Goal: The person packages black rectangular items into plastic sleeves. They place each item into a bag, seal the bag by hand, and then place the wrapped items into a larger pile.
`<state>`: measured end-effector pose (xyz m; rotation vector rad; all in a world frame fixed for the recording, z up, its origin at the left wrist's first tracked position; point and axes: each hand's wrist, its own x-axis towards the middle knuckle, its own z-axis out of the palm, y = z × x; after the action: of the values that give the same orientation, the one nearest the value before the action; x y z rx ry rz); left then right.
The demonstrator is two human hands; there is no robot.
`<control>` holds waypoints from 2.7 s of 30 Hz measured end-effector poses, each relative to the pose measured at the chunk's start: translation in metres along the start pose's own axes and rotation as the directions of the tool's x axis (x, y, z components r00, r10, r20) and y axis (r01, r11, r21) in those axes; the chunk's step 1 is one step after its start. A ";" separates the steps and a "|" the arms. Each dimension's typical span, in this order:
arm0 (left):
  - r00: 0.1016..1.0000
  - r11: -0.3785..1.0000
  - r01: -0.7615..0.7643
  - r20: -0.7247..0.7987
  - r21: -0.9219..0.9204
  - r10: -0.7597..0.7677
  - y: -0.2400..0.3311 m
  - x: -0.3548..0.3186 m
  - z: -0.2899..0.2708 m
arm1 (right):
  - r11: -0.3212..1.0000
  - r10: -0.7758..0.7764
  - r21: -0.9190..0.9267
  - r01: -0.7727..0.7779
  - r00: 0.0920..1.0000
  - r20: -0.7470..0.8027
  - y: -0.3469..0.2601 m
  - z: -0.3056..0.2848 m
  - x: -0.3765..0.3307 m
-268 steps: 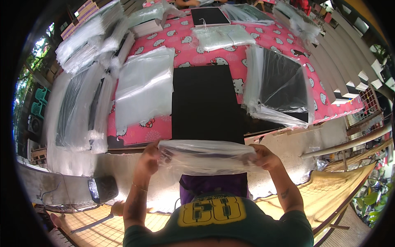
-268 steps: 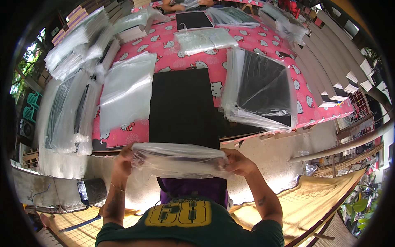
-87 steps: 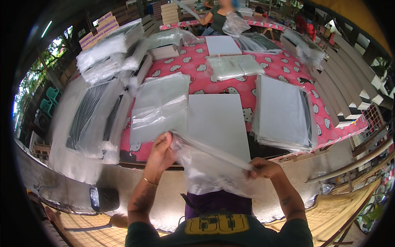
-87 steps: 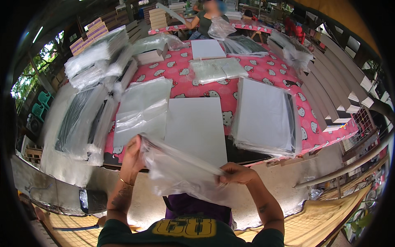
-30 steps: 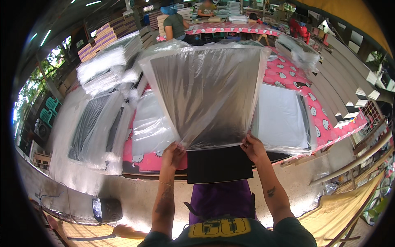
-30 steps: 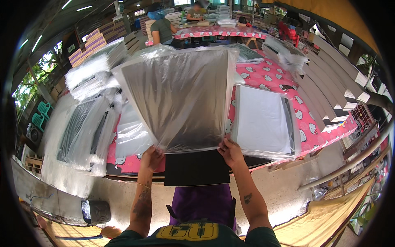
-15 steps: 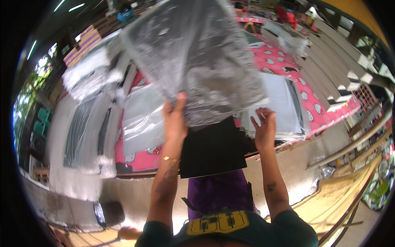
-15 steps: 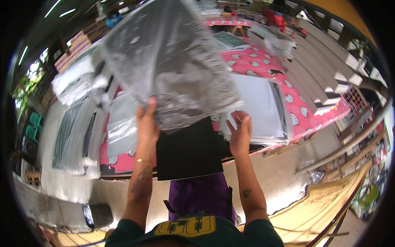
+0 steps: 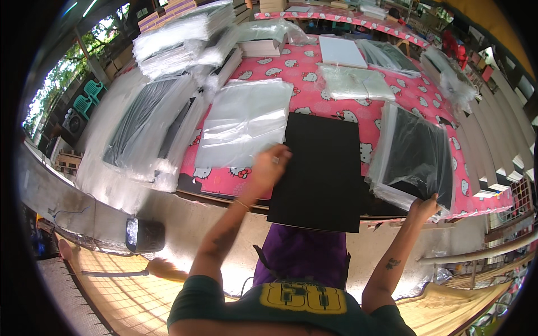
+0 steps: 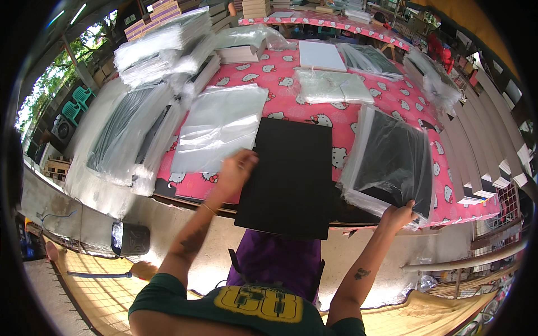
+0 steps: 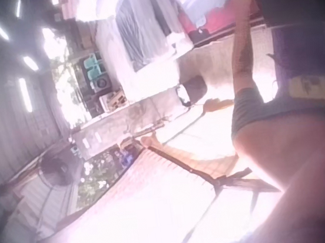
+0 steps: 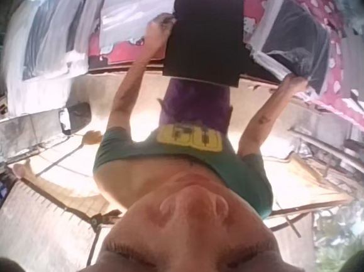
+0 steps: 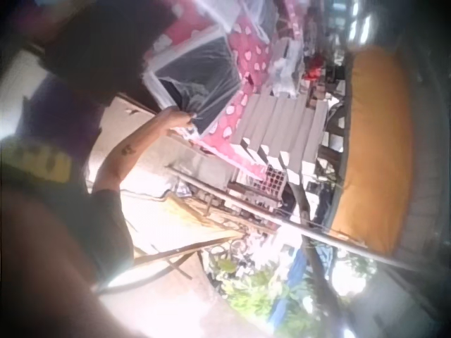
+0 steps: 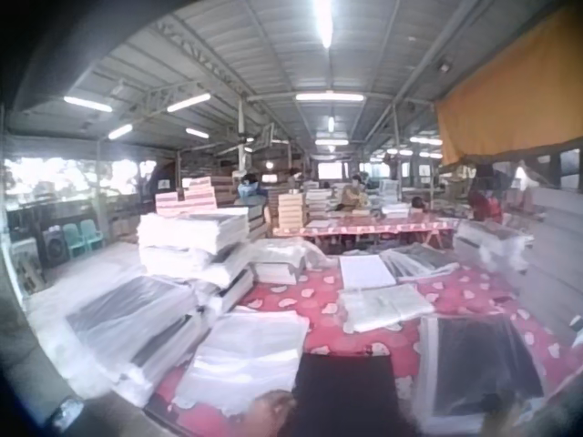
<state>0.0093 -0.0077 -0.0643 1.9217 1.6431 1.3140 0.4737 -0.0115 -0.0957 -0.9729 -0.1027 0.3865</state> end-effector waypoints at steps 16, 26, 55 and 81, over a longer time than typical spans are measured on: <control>0.983 0.985 0.171 -0.068 0.029 -0.169 -0.029 0.073 -0.095 | 0.866 0.494 -0.498 -0.038 -0.087 0.865 -0.039 0.052 -0.220; 0.998 0.990 -0.016 -0.068 -0.138 0.007 0.054 -0.014 -0.022 | 0.702 0.499 -0.268 -0.660 0.186 0.846 0.036 0.084 -0.295; 0.981 0.961 0.125 -0.115 -0.247 -0.158 0.060 -0.026 -0.032 | 0.645 0.287 -0.030 -0.763 0.206 0.935 -0.039 0.047 -0.255; 0.876 0.923 -0.331 0.301 -0.196 0.378 0.092 -0.017 -0.124 | 0.427 0.630 -0.266 0.864 -0.073 0.774 -0.129 0.051 -0.151</control>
<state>-0.0284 -0.0913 0.0612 2.2821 1.0411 1.1028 0.3562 -0.0913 0.0521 -1.4929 -2.3303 0.7999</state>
